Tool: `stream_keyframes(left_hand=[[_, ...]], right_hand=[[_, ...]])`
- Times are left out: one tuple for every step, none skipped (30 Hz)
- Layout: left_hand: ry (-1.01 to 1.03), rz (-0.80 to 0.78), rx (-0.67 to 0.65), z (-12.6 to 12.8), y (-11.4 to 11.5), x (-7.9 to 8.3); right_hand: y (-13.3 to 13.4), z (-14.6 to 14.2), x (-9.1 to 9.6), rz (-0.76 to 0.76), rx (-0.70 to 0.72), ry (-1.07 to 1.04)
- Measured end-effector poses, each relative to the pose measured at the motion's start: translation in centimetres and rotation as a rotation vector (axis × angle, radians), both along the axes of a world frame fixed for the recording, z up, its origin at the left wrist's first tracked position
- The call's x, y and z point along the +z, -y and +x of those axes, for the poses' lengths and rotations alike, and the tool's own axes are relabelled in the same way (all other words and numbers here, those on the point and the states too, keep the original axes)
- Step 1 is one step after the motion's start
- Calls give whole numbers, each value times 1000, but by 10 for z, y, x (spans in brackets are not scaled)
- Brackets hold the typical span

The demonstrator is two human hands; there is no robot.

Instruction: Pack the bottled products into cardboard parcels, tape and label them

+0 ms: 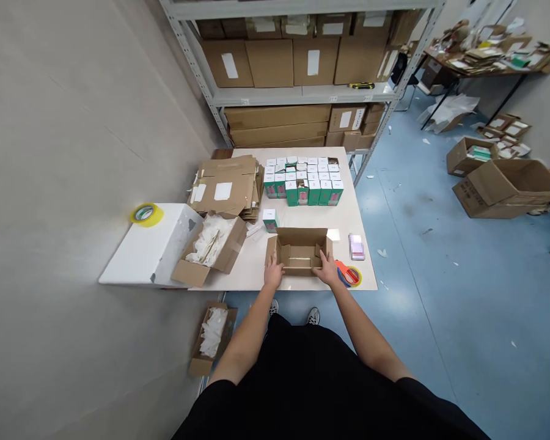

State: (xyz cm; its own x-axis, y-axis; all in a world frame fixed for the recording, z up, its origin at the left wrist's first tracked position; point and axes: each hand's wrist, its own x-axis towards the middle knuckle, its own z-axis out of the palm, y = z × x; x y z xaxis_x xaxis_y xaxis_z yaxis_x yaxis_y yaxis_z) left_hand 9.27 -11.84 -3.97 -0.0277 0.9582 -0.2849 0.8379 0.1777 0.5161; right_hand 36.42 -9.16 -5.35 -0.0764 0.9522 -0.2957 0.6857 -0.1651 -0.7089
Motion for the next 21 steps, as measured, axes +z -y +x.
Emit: stream_keyframes(left_hand=[[12, 30, 11, 2, 5, 0], [24, 62, 15, 3, 10, 1], [35, 97, 13, 3, 16, 2], [45, 132, 8, 2, 23, 4], [53, 164, 5, 0, 30, 7], [62, 192, 2, -2, 37, 10], [69, 216, 4, -4, 45, 12], [75, 236, 13, -7, 52, 15], [79, 254, 26, -9, 60, 18], [80, 269, 40, -12, 68, 21], [79, 288, 54, -15, 75, 23], [75, 309, 62, -18, 82, 25], [68, 333, 67, -21, 89, 27], [59, 358, 72, -25, 96, 28], [47, 383, 77, -30, 102, 30], [32, 404, 86, -36, 109, 31], [15, 419, 99, -42, 115, 31], [-5, 425, 118, -49, 120, 32], [-26, 421, 140, -56, 125, 32], [-46, 407, 157, -63, 129, 32], [-62, 389, 172, -71, 133, 31]], right_hand=[[-4, -2, 2, 41, -10, 37], [-10, -4, 4, 88, -9, 62], [-16, -6, 8, 133, 5, 76], [-23, -7, 12, 174, 28, 84], [-30, -10, 16, 206, 57, 96], [-38, -14, 20, 233, 88, 113], [-45, -19, 25, 260, 117, 135], [-52, -25, 29, 287, 144, 159], [-58, -33, 33, 312, 168, 184], [-63, -41, 37, 336, 191, 209], [-67, -50, 41, 358, 212, 233], [-71, -59, 44, 376, 232, 257], [-73, -68, 47, 388, 249, 280], [-75, -77, 49, 393, 263, 302], [-77, -86, 52, 389, 282, 319], [-79, -94, 53, 379, 312, 329], [-80, -103, 55, 366, 352, 332], [-81, -112, 57, 352, 400, 332], [-82, -122, 59, 343, 445, 332], [-82, -132, 61, 344, 482, 332], [-83, -144, 62, 356, 507, 332]])
